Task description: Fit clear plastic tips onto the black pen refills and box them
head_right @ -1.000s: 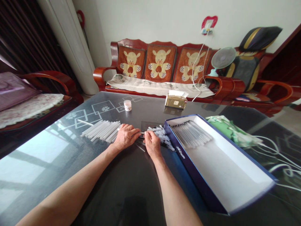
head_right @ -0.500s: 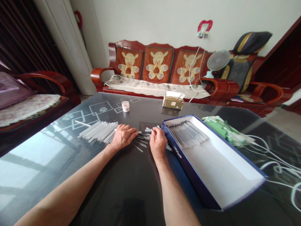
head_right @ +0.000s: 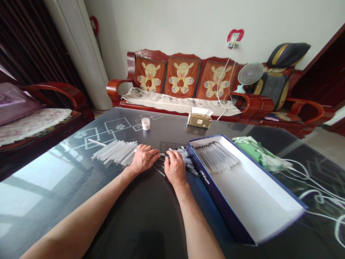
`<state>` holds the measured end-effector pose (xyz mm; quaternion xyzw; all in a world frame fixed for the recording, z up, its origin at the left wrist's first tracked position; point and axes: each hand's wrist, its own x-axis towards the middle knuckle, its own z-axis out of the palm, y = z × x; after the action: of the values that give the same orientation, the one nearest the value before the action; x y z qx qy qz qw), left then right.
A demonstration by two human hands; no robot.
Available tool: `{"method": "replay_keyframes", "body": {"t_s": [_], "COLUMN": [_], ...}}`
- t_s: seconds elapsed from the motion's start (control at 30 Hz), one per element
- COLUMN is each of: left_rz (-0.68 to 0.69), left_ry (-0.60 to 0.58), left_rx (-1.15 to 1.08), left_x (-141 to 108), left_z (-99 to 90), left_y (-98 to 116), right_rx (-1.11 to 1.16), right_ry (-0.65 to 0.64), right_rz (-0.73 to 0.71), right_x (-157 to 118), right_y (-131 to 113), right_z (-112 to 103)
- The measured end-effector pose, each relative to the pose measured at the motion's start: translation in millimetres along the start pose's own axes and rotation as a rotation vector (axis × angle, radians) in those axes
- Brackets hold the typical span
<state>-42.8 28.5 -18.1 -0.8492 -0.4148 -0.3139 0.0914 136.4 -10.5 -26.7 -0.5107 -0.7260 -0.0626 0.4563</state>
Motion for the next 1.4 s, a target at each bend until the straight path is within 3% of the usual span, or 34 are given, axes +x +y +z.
{"method": "replay_keyframes", "body": {"t_s": [0.3, 0.6, 0.8, 0.9, 1.03, 1.13, 1.27, 1.4], "left_rz": [0.114, -0.079, -0.002, 0.002, -0.150, -0.202, -0.163, -0.068], "left_ry": [-0.051, 0.031, 0.009, 0.013, 0.112, 0.141, 0.098, 0.037], "left_rx": [-0.069, 0.045, 0.022, 0.022, 0.078, 0.089, 0.062, 0.018], "left_x": [1, 2, 2, 1, -2, -4, -2, 3], "left_z": [-2.3, -8.7, -6.9, -7.6, -10.0, -9.9, -6.6, -7.2], "left_y": [4, -1, 3, -8, -33, -43, -34, -15], "right_rx": [0.057, -0.013, -0.084, -0.122, -0.186, -0.215, -0.207, -0.165], "right_ry": [-0.016, 0.090, -0.046, -0.047, 0.076, 0.068, -0.017, -0.001], "right_rz": [-0.014, 0.035, -0.092, -0.083, -0.022, -0.019, -0.029, -0.013], "right_x": [-3, -1, -1, -2, -1, -1, 0, 1], "right_y": [-3, 6, -5, 3, 18, 19, 8, 3], "right_z": [6, -1, 5, 2, -3, 2, 12, 11]}}
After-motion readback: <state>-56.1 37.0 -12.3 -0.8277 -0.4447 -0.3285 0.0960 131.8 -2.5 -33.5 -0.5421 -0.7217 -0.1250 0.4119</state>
